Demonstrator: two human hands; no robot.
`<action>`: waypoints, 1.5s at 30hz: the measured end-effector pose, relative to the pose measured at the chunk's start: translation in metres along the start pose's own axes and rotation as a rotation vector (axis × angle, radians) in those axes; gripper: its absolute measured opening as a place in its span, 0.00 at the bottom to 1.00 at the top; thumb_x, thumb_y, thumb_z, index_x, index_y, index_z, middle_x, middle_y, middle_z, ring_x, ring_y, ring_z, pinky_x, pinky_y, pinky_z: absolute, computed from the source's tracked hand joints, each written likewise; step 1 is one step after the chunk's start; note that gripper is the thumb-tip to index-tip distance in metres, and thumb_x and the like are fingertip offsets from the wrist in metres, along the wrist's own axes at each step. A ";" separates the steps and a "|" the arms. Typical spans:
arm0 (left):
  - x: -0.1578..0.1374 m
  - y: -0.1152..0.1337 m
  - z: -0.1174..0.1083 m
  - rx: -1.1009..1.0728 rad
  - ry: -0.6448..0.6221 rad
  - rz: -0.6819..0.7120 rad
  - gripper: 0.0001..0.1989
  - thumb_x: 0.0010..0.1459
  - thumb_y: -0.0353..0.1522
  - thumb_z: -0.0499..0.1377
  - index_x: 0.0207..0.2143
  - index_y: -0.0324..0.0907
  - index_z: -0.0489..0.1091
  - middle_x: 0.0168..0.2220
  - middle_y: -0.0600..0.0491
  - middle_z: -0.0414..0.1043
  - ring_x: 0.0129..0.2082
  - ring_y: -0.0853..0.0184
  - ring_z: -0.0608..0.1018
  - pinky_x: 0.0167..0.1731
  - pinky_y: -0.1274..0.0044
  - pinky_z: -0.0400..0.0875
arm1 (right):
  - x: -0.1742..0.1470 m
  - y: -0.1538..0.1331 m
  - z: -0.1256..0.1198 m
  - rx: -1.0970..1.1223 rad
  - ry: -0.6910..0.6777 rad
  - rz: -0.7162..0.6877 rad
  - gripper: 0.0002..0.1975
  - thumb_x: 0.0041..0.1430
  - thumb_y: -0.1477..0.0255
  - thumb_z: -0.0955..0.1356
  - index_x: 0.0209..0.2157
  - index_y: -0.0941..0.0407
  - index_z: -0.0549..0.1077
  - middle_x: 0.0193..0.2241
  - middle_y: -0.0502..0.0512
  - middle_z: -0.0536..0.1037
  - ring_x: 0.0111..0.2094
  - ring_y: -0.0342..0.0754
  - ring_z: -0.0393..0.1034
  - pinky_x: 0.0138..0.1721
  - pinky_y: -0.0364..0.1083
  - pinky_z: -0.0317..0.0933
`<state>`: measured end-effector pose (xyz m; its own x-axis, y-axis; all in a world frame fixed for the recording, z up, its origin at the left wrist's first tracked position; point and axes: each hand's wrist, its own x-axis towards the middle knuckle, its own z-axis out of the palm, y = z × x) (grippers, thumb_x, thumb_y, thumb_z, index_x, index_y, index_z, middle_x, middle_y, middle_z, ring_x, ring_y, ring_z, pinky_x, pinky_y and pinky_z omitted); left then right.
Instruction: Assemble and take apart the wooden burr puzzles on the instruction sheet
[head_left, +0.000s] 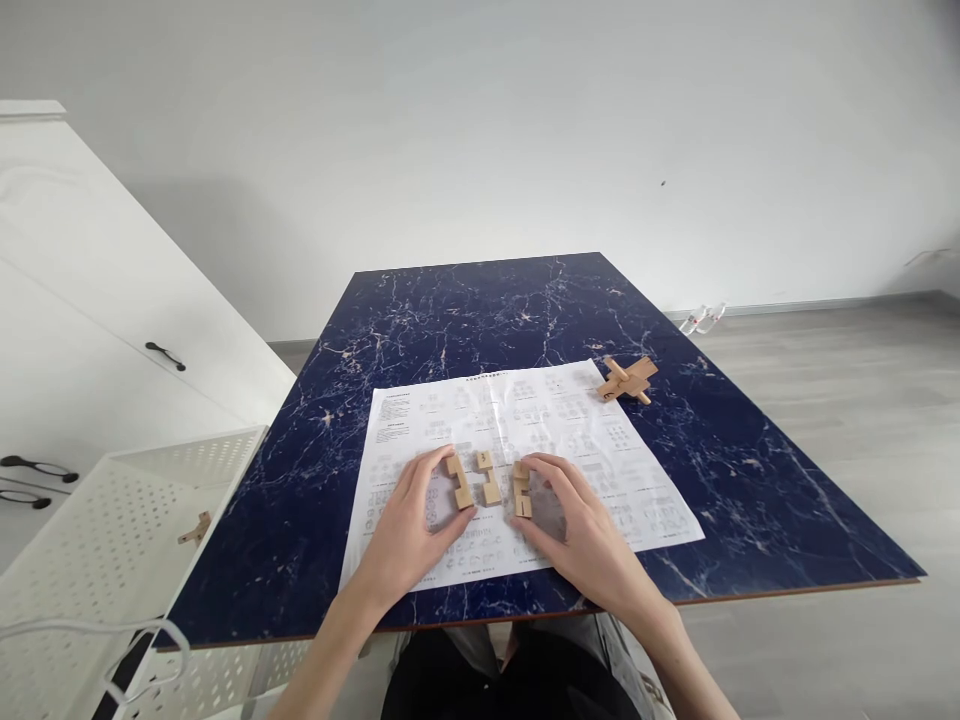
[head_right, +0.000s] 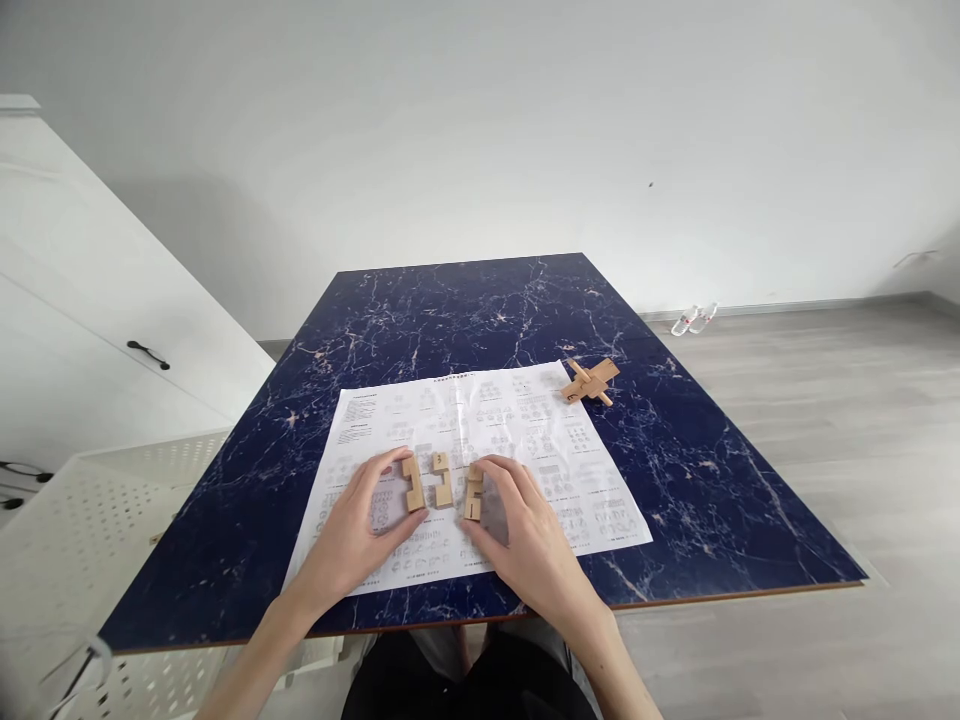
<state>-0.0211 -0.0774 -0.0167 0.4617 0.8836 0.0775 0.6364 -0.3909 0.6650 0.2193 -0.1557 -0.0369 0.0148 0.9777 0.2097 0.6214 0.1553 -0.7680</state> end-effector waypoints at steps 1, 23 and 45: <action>0.000 0.000 0.000 0.005 0.008 0.001 0.33 0.68 0.40 0.64 0.69 0.57 0.53 0.68 0.46 0.63 0.67 0.49 0.70 0.63 0.53 0.71 | 0.001 -0.001 0.000 0.005 0.004 -0.001 0.26 0.72 0.64 0.69 0.67 0.43 0.62 0.66 0.59 0.69 0.66 0.61 0.67 0.62 0.62 0.70; 0.000 -0.005 0.000 0.146 0.067 0.092 0.21 0.62 0.49 0.68 0.50 0.48 0.71 0.51 0.47 0.67 0.54 0.50 0.74 0.51 0.59 0.75 | 0.001 0.001 0.004 -0.014 0.065 0.076 0.24 0.70 0.61 0.71 0.63 0.44 0.66 0.61 0.60 0.70 0.61 0.63 0.71 0.55 0.60 0.75; 0.005 0.027 -0.016 -0.946 -0.149 -0.331 0.18 0.73 0.46 0.54 0.58 0.49 0.71 0.37 0.52 0.61 0.32 0.66 0.65 0.39 0.69 0.68 | 0.000 0.001 0.000 0.037 0.240 0.123 0.25 0.67 0.56 0.72 0.60 0.48 0.67 0.55 0.62 0.69 0.43 0.55 0.74 0.48 0.58 0.74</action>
<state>-0.0116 -0.0788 0.0135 0.4644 0.8442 -0.2679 0.0255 0.2896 0.9568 0.2202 -0.1559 -0.0374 0.2765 0.9284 0.2480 0.5742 0.0473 -0.8173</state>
